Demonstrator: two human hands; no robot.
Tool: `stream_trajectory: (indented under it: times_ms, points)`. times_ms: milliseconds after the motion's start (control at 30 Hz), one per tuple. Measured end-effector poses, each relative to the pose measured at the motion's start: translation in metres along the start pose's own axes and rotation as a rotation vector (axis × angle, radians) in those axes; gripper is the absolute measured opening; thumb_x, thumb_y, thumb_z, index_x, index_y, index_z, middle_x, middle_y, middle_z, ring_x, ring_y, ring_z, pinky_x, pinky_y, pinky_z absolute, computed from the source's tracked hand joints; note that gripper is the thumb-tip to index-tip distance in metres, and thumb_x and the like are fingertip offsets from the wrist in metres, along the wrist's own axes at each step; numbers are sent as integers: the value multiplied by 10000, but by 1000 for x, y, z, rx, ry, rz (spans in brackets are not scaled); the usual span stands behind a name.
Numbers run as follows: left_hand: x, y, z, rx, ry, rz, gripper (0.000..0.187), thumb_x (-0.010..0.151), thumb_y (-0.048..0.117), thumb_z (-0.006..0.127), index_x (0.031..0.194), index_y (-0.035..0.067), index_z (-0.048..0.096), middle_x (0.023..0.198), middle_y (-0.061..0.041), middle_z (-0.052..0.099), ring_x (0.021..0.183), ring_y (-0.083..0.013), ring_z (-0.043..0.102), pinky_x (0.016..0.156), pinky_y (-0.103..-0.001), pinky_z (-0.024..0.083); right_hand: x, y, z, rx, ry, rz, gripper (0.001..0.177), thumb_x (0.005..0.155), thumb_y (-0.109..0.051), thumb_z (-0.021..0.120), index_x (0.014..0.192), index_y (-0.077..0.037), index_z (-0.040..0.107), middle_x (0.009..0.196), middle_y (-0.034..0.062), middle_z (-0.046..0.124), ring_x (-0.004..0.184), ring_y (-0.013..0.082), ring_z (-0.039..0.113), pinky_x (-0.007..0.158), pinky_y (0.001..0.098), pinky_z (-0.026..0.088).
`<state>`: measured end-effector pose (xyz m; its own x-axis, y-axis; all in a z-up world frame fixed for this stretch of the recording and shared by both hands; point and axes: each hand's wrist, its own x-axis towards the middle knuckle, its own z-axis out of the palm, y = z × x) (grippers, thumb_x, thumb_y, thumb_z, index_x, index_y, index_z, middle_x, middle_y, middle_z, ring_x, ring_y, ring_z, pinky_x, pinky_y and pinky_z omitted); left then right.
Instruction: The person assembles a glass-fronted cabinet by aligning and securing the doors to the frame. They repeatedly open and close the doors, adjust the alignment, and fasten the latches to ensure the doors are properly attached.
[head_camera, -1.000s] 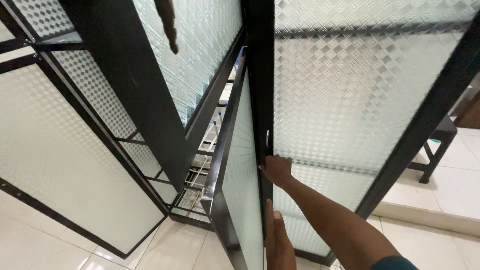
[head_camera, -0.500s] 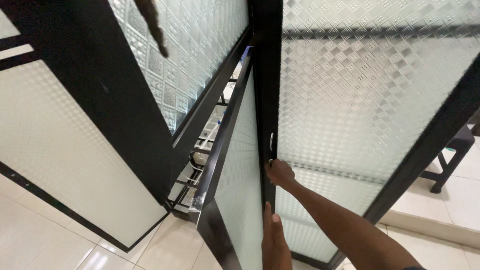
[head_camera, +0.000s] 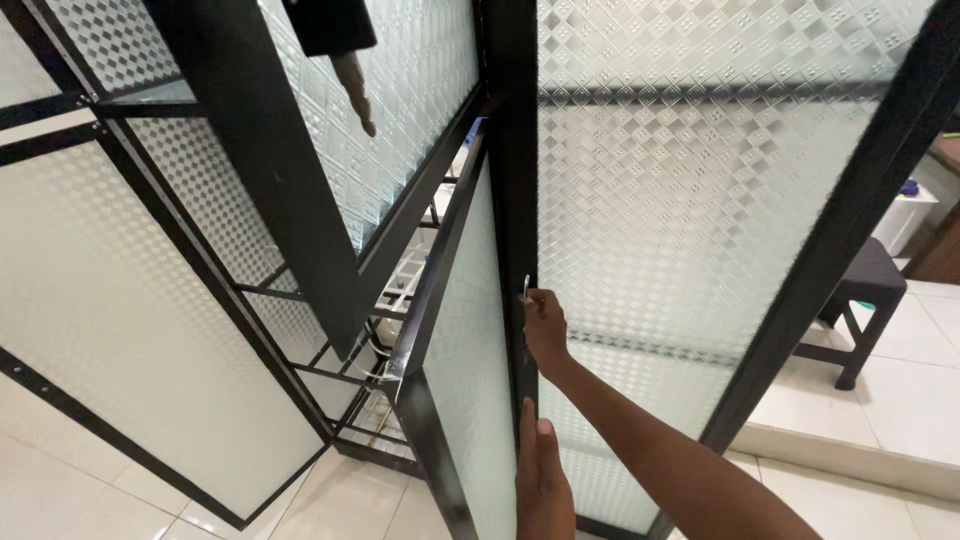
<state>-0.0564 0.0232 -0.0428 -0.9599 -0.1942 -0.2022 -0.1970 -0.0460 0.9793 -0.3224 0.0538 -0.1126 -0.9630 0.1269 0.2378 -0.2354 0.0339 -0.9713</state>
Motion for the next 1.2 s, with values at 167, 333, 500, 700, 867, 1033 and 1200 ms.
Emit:
stream_trajectory:
  times_ms: [167,333,500,700,867,1033,1200]
  points:
    - [-16,25,2,67,-37,-159,858,918,688,208,1635,224,126,1703,-60,196,1575,-250,225,1269,-411,216,-7,-13,-12,-38,-161,-67,266,1046,-268,569,1018,-53,725,844,32,734,718,100,632,685,297,531]
    - [-22,54,6,78,4,37,814,970,621,226,1621,152,89,1716,-68,142,1585,-253,174,1259,-420,205,-69,-56,-26,-327,-100,-208,316,985,-295,593,860,-66,770,741,1,754,667,83,688,638,298,538]
    - [-14,76,7,-36,93,20,806,988,590,345,1611,149,87,1667,-107,243,1538,-285,295,1227,-423,318,-118,-85,-45,-294,-221,-25,280,972,-258,638,838,-24,715,713,36,723,641,130,676,560,319,532]
    - [30,87,14,77,298,551,768,1051,479,391,1599,4,138,1649,-263,241,1505,-412,301,1197,-445,300,-125,-62,-61,-334,-342,-228,175,908,-169,717,872,-6,665,715,62,719,663,126,673,533,310,522]
    - [59,97,19,108,338,601,645,1058,369,445,1559,7,262,1574,-245,390,1437,-390,417,1154,-441,360,-127,-52,-61,-592,-334,-69,189,966,-138,649,860,19,645,738,100,731,641,152,667,542,333,512]
    - [51,95,14,83,342,519,449,1026,301,484,1413,74,459,1274,-165,664,1165,-330,666,970,-450,517,-145,-66,-66,-325,-280,-80,122,936,-69,635,939,39,691,823,105,780,741,137,713,630,330,546]
    - [46,91,7,146,331,510,406,1033,277,478,1371,52,471,1244,-172,662,1140,-335,654,935,-464,506,-165,-84,-67,-186,-284,-136,219,923,-28,609,1110,29,708,953,125,805,855,132,710,739,304,563]
